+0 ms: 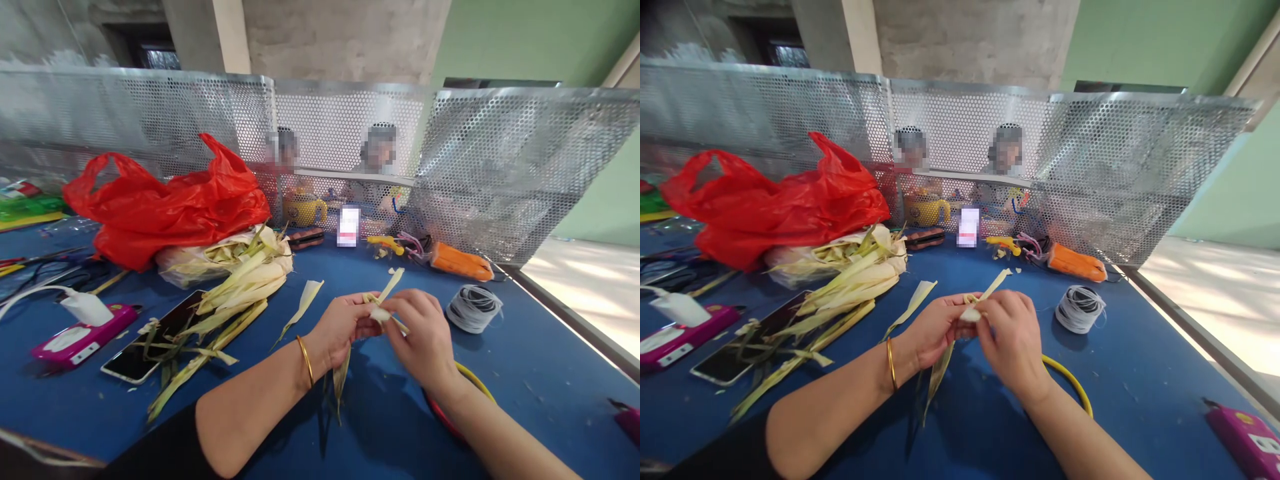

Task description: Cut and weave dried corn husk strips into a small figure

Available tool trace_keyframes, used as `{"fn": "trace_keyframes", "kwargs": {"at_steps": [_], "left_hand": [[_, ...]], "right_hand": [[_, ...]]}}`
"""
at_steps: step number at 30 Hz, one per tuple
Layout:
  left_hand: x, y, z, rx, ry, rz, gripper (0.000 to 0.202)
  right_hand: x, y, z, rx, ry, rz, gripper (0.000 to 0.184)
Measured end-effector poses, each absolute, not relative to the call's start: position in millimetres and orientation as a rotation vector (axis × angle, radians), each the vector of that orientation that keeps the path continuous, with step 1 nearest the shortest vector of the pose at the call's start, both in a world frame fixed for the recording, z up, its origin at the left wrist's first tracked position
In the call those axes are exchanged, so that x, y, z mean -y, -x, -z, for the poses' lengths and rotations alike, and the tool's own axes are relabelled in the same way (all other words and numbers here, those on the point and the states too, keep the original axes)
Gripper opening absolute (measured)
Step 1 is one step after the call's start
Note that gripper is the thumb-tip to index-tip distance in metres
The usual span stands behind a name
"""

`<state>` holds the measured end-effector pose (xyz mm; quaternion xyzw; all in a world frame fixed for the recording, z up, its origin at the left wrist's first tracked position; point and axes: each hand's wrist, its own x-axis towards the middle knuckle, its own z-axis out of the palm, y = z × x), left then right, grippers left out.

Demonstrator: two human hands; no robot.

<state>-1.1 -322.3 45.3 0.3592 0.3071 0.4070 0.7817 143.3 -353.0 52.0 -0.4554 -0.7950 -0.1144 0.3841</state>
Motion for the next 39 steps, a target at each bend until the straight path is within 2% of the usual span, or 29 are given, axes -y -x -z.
{"fn": "trace_keyframes", "kwargs": {"at_steps": [3, 6, 8, 10, 15, 18, 20, 26, 28, 33, 39], "left_hand": [[324.0, 1.7, -48.2, -0.705, -0.789, -0.896, 0.024], [325.8, 0.8, -48.9, -0.776, -0.838, -0.898, 0.023], [325.0, 0.6, -48.1, -0.833, -0.845, -0.911, 0.024], [322.1, 1.5, -47.3, -0.876, -0.790, -0.944, 0.025], [313.1, 7.2, -47.9, -0.940, -0.626, -1.017, 0.034], [312.0, 8.6, -48.2, -0.985, -0.658, -1.022, 0.035], [312.7, 8.0, -47.1, -0.998, -0.712, -1.026, 0.035], [315.7, 4.1, -42.9, -0.972, -0.854, -0.995, 0.037], [317.4, 4.4, -44.2, -0.983, -0.943, -0.964, 0.034], [323.1, 5.5, -48.9, -0.844, -1.221, -0.843, 0.010], [327.8, -0.1, -47.3, -0.841, -1.163, -0.874, 0.005]], "right_hand": [[342.6, -148.1, -47.1, 1.683, 1.435, -0.203, 0.017], [333.5, -148.9, -38.3, 1.506, 1.490, -0.705, 0.020], [331.6, -146.9, -34.4, 1.440, 1.471, -0.917, 0.022], [333.2, -144.5, -34.0, 1.414, 1.478, -0.983, 0.024], [344.2, -143.1, -46.3, 1.762, 1.397, -0.747, 0.016], [347.8, -145.2, -54.4, 2.114, 1.189, -0.506, 0.029], [347.9, -146.6, -57.0, 2.267, 1.112, -0.352, 0.029], [345.6, -148.8, -57.6, 2.332, 1.013, 0.071, 0.021], [344.5, -150.0, -58.1, 2.233, 1.034, 0.122, 0.018], [340.2, -154.1, -57.1, 2.096, 1.263, 0.102, 0.018], [340.3, -152.7, -53.4, 2.002, 1.446, -0.022, 0.016]]}}
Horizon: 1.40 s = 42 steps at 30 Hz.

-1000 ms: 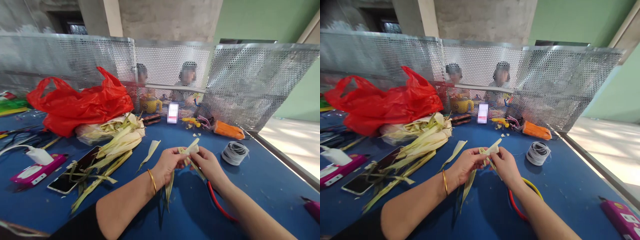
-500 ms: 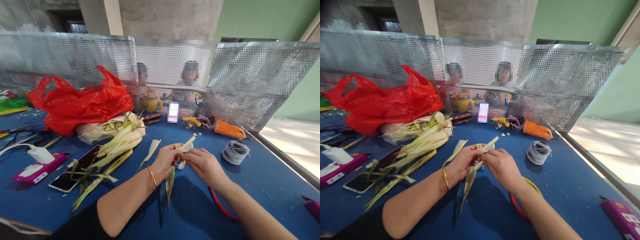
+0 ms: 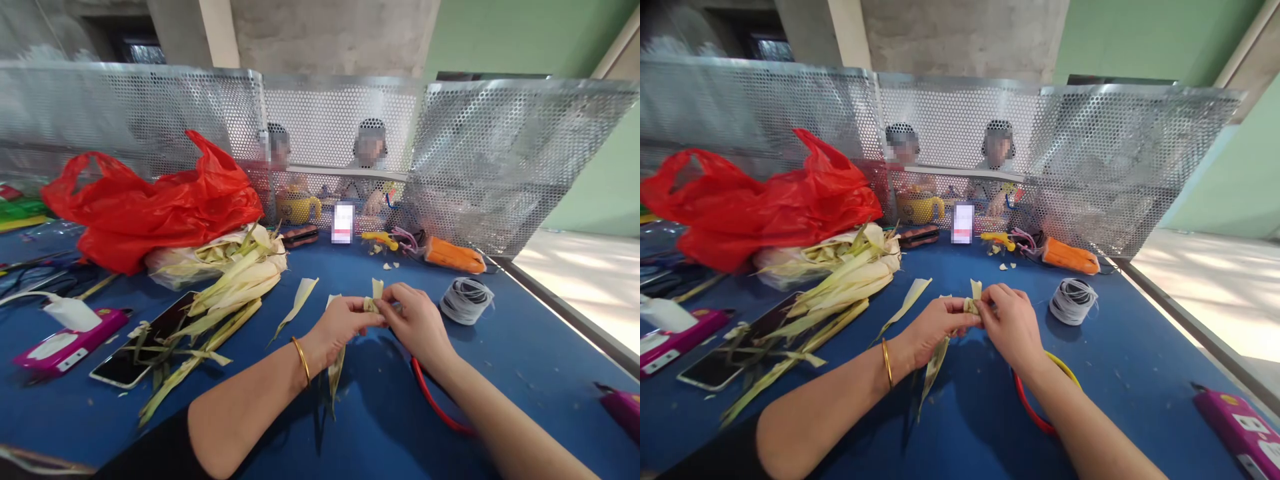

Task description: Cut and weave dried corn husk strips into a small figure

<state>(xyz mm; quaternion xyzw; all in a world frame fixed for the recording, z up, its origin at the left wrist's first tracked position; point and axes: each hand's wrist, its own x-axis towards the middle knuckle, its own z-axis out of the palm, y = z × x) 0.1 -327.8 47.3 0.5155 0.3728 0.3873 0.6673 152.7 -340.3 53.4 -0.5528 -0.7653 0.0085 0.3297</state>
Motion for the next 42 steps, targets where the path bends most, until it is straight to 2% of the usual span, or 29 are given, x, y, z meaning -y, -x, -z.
{"fn": "trace_keyframes", "kwargs": {"at_steps": [7, 12, 15, 17, 19, 23, 25, 31, 33, 36, 40, 42], "left_hand": [[317.5, 4.1, -43.8, -0.880, -0.874, -0.920, 0.018], [314.2, 6.6, -45.6, -0.892, -0.736, -0.942, 0.007], [316.4, 4.9, -45.9, -0.969, -0.797, -0.978, 0.004], [317.1, 3.3, -44.6, -0.997, -0.850, -1.011, 0.011], [316.7, 1.5, -42.1, -0.971, -0.866, -1.067, 0.015], [315.6, -1.6, -37.0, -0.889, -0.820, -1.136, 0.016], [316.5, -2.4, -36.9, -0.871, -0.836, -1.098, 0.016], [323.8, -1.1, -45.1, -0.866, -0.864, -0.971, 0.021], [325.3, -0.6, -46.6, -0.846, -0.895, -0.920, 0.021], [326.0, -1.8, -44.9, -0.832, -0.955, -0.918, 0.020], [325.9, -6.0, -38.2, -0.896, -0.958, -0.961, 0.016], [325.1, -7.3, -35.1, -0.946, -0.894, -0.963, 0.015]], "right_hand": [[337.0, -161.8, -61.1, 2.156, 1.230, 0.156, 0.012], [340.4, -159.7, -61.8, 2.312, 1.141, 0.512, 0.015], [345.9, -153.6, -59.6, 2.353, 1.199, 0.594, 0.021], [348.7, -149.5, -57.4, 2.310, 1.253, 0.505, 0.022], [349.4, -146.2, -54.5, 2.203, 1.310, 0.261, 0.022], [343.1, -143.9, -48.7, 1.789, 1.405, -0.626, 0.028], [338.6, -144.6, -46.9, 1.477, 1.388, -0.963, 0.033], [334.5, -143.0, -42.2, 0.899, 1.246, -1.369, 0.035], [335.3, -140.0, -39.6, 0.810, 1.163, -1.440, 0.038], [335.5, -135.9, -34.4, 0.814, 1.142, -1.365, 0.038], [334.8, -134.8, -27.5, 1.064, 1.230, -1.086, 0.036], [335.6, -136.4, -26.7, 1.297, 1.284, -0.856, 0.029]]}}
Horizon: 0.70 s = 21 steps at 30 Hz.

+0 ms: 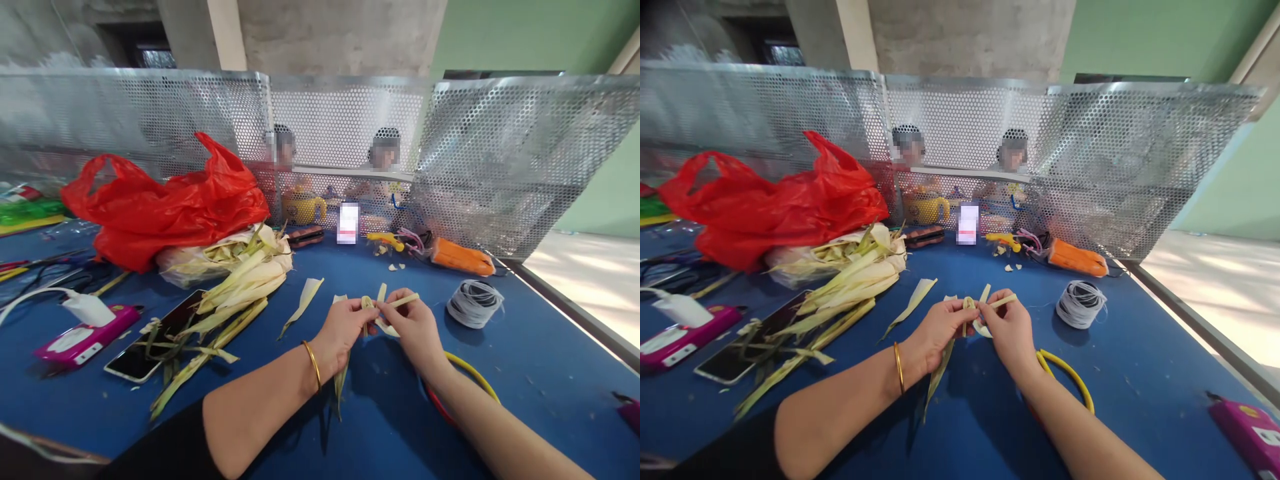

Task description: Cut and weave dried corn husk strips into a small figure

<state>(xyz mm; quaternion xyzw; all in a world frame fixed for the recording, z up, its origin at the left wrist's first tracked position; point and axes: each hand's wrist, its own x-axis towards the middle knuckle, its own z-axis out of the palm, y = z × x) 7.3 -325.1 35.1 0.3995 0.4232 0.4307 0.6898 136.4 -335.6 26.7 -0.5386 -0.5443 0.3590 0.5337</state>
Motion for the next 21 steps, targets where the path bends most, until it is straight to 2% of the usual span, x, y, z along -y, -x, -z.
{"fn": "trace_keyframes", "kwargs": {"at_steps": [3, 5, 8, 14, 21], "left_hand": [[322.2, -6.2, -33.7, -0.965, -0.863, -0.990, 0.016], [320.0, -4.5, -34.8, -0.974, -0.882, -1.030, 0.016], [319.1, -3.1, -36.7, -0.989, -0.899, -1.080, 0.022], [322.8, -5.3, -36.3, -0.975, -1.034, -1.065, 0.020], [319.0, -4.9, -33.6, -0.972, -1.102, -1.117, 0.011]], "right_hand": [[338.6, -139.9, -31.0, 1.679, 1.225, -0.534, 0.017], [340.5, -142.0, -36.2, 1.807, 1.135, -0.450, 0.018], [341.6, -144.0, -43.8, 1.779, 1.076, -0.436, 0.019], [339.1, -146.5, -50.7, 1.559, 1.212, -0.674, 0.016], [336.3, -152.4, -47.4, 1.789, 1.332, -0.501, 0.028]]}}
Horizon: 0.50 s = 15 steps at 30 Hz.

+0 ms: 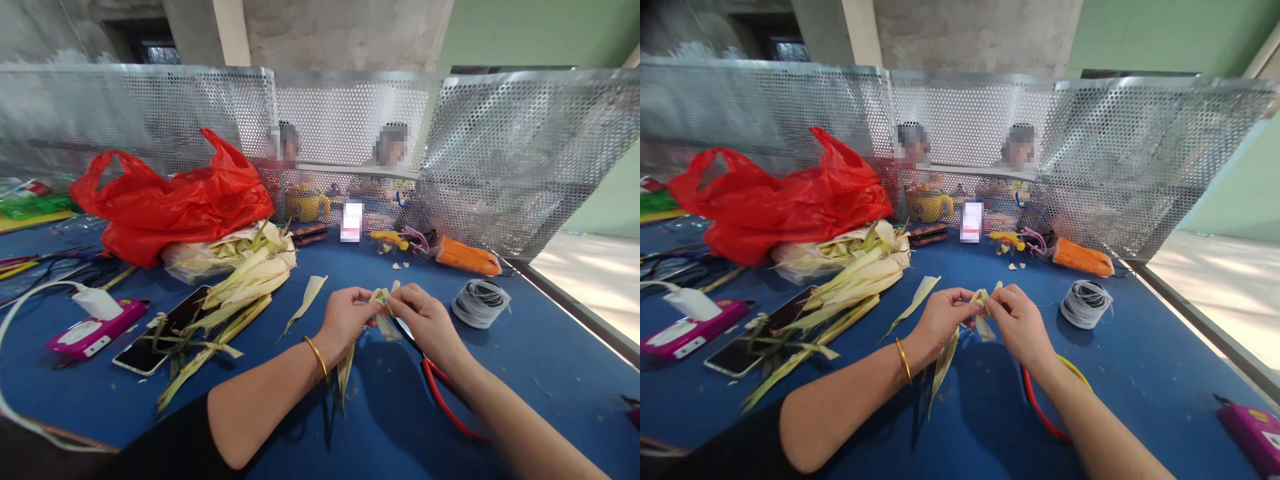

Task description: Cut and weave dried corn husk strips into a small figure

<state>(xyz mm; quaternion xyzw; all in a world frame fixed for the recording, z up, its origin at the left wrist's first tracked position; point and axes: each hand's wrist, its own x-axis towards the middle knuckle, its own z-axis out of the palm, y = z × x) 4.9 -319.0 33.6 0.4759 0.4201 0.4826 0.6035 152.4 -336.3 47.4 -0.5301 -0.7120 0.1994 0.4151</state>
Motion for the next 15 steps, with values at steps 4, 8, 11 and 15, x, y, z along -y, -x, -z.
{"fn": "trace_keyframes", "kwargs": {"at_steps": [4, 8, 11, 15], "left_hand": [[317.2, -4.5, -27.5, -1.025, -1.193, -1.103, 0.009], [319.2, -2.8, -24.4, -1.072, -1.371, -1.098, 0.013], [321.8, -1.1, -25.2, -1.100, -1.470, -1.100, 0.017], [322.3, -0.3, -25.9, -1.105, -1.485, -1.089, 0.023]], "right_hand": [[335.7, -154.8, -48.1, 1.879, 1.401, -0.516, 0.028], [334.8, -155.6, -48.7, 1.920, 1.471, -0.521, 0.028], [336.0, -154.4, -48.9, 1.927, 1.495, -0.459, 0.029], [339.3, -151.7, -50.0, 1.924, 1.519, -0.383, 0.030]]}}
